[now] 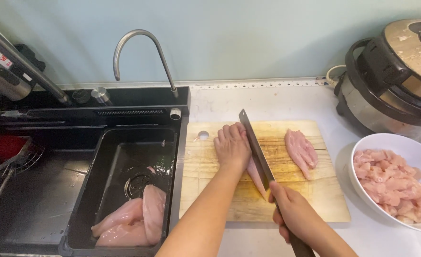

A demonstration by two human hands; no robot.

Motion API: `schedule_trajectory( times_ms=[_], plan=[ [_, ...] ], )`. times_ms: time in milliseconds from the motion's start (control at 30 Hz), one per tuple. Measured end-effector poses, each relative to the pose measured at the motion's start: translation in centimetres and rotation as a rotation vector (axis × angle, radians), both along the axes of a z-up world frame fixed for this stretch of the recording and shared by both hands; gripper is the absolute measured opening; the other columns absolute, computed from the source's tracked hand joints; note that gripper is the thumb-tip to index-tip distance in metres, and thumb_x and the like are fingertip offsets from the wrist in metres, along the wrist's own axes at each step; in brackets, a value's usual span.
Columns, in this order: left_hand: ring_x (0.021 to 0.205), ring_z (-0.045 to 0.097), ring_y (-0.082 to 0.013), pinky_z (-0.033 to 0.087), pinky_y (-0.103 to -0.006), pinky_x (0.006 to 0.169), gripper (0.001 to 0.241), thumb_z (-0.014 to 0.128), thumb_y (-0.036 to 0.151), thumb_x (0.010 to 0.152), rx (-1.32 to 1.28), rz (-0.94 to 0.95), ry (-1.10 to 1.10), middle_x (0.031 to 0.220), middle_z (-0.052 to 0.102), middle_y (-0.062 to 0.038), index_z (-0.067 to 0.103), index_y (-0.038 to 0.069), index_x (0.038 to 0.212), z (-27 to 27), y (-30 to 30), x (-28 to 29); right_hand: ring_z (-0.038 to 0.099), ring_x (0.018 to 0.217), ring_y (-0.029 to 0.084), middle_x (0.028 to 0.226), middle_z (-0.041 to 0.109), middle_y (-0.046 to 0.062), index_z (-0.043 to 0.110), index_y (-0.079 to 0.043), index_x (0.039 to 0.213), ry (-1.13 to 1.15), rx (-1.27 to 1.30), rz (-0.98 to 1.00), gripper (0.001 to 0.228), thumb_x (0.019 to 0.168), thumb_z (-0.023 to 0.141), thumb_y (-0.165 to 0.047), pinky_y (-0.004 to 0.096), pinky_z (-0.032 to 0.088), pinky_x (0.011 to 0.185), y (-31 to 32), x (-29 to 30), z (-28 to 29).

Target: Slicing raw chicken breast into strips on a wooden cutting board.

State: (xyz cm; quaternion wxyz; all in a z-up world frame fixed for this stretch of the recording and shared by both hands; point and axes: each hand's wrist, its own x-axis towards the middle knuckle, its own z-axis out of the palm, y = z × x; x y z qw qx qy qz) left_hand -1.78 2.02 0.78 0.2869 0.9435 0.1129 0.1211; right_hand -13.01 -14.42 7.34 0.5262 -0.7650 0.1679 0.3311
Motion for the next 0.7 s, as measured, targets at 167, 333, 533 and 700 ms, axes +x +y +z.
schedule_trajectory(
  times_ms=[167,333,533,700],
  plan=[
    [0.110,0.047,-0.0260,0.034,-0.0417,0.098,0.021,0.041,0.025,0.105,-0.021,-0.029,0.066,0.115,0.051,-0.009,0.051,0.013,0.120,0.7,-0.1,-0.1,0.042,0.033,0.021,0.055,0.047,0.009,0.057,-0.006,0.096,0.036,-0.029,0.013,0.050,0.104,0.044,-0.053,0.038,0.035,0.034,-0.2,0.0,-0.9],
    [0.110,0.047,-0.0260,0.034,-0.0418,0.096,0.018,0.044,0.024,0.103,-0.027,-0.015,-0.029,0.113,0.053,-0.007,0.051,0.015,0.116,0.1,0.0,-0.2,0.046,0.035,0.019,0.056,0.048,0.007,0.054,-0.006,0.097,-0.006,-0.031,0.042,0.047,0.103,0.042,-0.051,0.037,0.039,0.035,1.8,2.9,0.1],
    [0.108,0.048,-0.0253,0.033,-0.0413,0.095,0.015,0.045,0.022,0.102,-0.029,-0.016,-0.088,0.112,0.053,-0.007,0.049,0.015,0.115,-0.3,0.1,0.2,0.043,0.031,0.023,0.052,0.047,0.010,0.058,-0.003,0.093,0.030,-0.035,0.009,0.052,0.104,0.043,-0.053,0.040,0.033,0.033,-1.4,-3.0,-1.6],
    [0.107,0.048,-0.0263,0.034,-0.0419,0.095,0.016,0.044,0.022,0.103,0.004,-0.045,-0.030,0.113,0.053,-0.009,0.048,0.014,0.116,-0.6,-0.1,0.5,0.043,0.032,0.023,0.052,0.045,0.010,0.056,-0.003,0.095,-0.007,-0.012,0.010,0.052,0.103,0.045,-0.053,0.040,0.037,0.033,-0.8,-1.0,-2.9]
  ],
)
